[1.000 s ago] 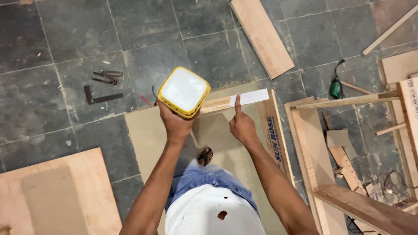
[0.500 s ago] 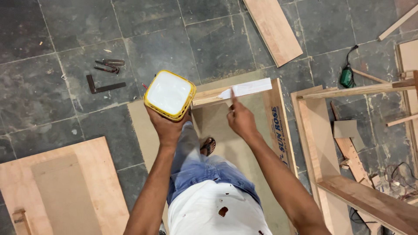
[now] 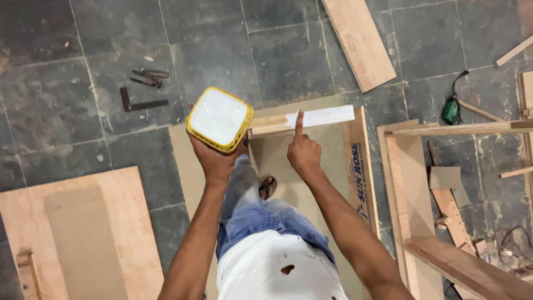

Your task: The person applies white adhesive to a wooden strip using a small container and then joins it to a larger wooden panel. They use a hammer to drive nails into the joint to secure the pieces together. The work is performed on a tiled floor in a workshop setting.

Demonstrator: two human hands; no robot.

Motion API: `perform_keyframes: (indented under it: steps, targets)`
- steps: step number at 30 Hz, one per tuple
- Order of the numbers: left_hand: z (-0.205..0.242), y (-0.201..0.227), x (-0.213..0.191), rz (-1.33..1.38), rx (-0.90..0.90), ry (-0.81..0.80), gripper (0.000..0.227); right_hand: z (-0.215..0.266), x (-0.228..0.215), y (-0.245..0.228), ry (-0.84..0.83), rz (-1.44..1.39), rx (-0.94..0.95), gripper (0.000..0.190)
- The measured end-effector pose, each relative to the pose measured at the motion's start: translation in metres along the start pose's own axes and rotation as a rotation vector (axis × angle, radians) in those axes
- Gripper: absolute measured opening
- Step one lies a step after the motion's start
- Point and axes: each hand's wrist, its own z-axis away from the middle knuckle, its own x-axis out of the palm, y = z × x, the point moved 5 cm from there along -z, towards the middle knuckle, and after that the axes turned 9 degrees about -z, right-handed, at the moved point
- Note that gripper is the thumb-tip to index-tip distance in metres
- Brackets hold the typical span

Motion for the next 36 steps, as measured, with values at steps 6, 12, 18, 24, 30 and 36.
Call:
perform_keyframes:
  steps: [6,12,18,24,30,36]
  targets:
    - [0.002,0.0,0.001,0.025,-0.011,0.011,0.102,0.033,0.006,-0.031,-0.027,0.029,-0.412,0.104]
    - [0.003,-0.007,-0.001,0.034,-0.052,0.028,0.098,0.005,0.006,-0.021,-0.126,-0.119,0.034,0.109]
    - [0.003,-0.011,-0.003,0.005,-0.019,0.052,0.098,0.002,0.021,-0.056,-0.139,-0.231,-0.189,0.108]
    - [0.005,-0.026,-0.013,-0.057,-0.069,0.069,0.106,0.017,0.024,-0.041,0.011,0.047,-0.188,0.107]
    - [0.006,-0.026,-0.015,0.023,-0.058,0.069,0.106,0.032,0.011,-0.052,0.15,-0.074,-0.519,0.113]
    - [0.003,-0.009,-0.019,0.095,-0.042,0.068,0.1,0.009,0.028,-0.06,-0.112,-0.074,-0.156,0.113]
